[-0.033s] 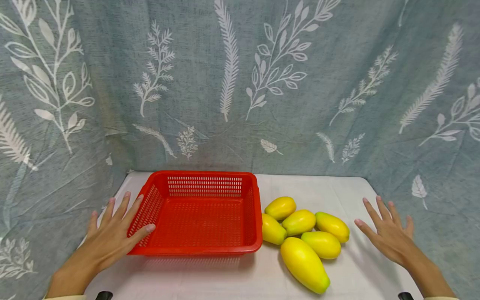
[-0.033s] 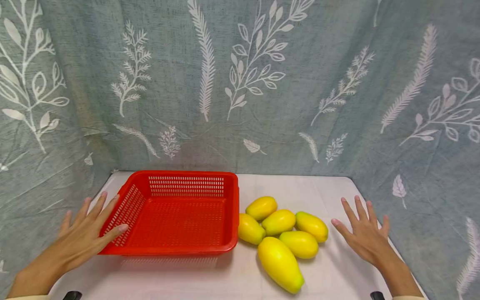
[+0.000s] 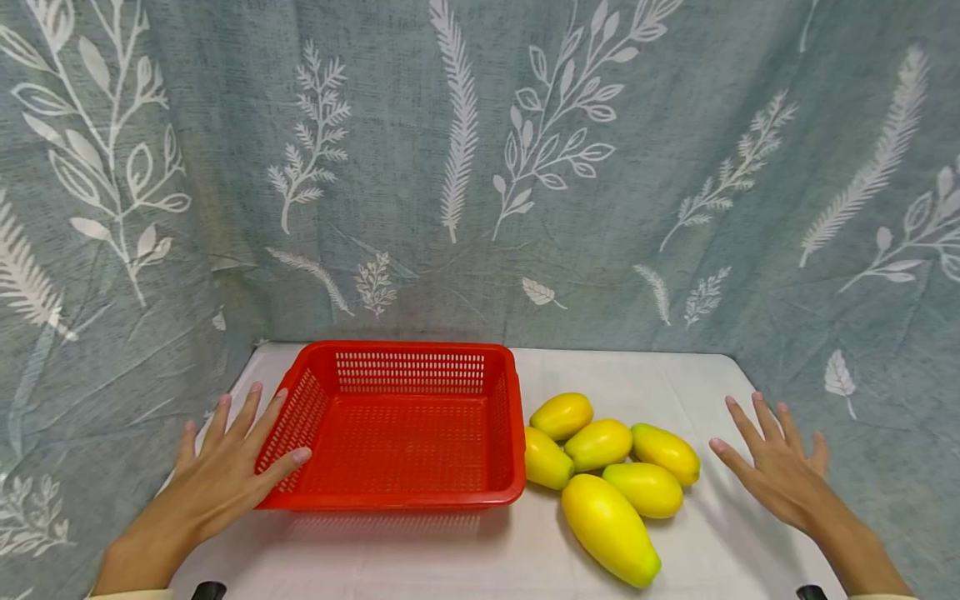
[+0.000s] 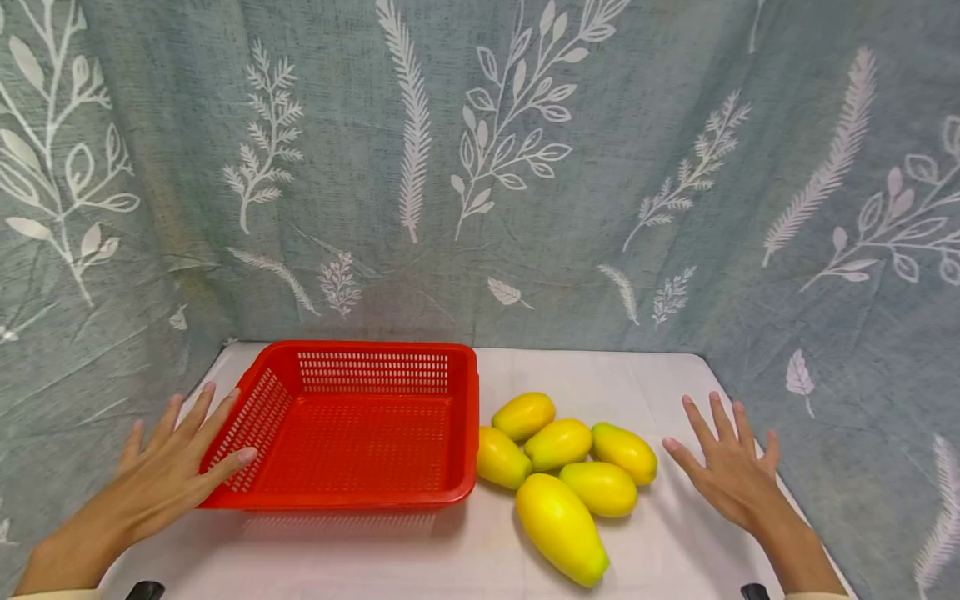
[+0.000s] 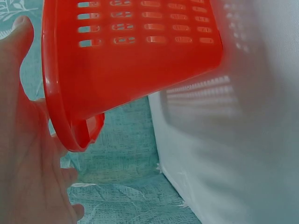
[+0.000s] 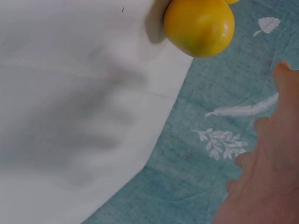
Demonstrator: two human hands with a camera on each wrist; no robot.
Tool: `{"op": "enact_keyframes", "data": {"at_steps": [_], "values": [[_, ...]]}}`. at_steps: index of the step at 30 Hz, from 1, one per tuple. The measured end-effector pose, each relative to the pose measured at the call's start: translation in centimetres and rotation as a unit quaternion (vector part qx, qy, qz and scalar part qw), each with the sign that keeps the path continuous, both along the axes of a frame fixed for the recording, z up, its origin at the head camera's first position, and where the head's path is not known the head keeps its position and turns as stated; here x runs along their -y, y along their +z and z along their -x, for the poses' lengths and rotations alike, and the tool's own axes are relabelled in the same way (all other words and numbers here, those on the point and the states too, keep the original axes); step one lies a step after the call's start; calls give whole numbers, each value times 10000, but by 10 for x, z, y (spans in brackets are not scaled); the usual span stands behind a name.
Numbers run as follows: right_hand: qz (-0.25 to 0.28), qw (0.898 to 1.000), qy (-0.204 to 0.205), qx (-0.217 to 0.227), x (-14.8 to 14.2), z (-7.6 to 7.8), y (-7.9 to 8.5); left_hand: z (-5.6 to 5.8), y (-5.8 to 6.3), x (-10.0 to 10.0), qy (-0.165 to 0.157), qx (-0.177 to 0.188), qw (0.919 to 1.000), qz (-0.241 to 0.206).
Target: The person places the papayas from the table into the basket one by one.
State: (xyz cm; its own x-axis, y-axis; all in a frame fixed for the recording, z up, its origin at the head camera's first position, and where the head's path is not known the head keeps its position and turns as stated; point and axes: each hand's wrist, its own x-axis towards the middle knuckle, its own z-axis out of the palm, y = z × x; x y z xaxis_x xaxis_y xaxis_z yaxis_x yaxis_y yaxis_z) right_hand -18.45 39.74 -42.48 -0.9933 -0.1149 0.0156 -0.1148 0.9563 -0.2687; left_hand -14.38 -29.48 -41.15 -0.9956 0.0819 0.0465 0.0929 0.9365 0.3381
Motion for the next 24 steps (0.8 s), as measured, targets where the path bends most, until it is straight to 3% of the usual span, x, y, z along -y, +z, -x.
{"op": "enact_keyframes", "data": {"at_steps": [9,19,24], "values": [[45,10000,-4,63,-1,-1,-2,-3,2,5,54,142,9998,-123],[206,9997,27,119,4,-3,-1,-3,2,2,26,-2,9999,-119],[227,9997,49,77,6,-2,-3,-4,0,4,-18,-135,9983,-559]]}}
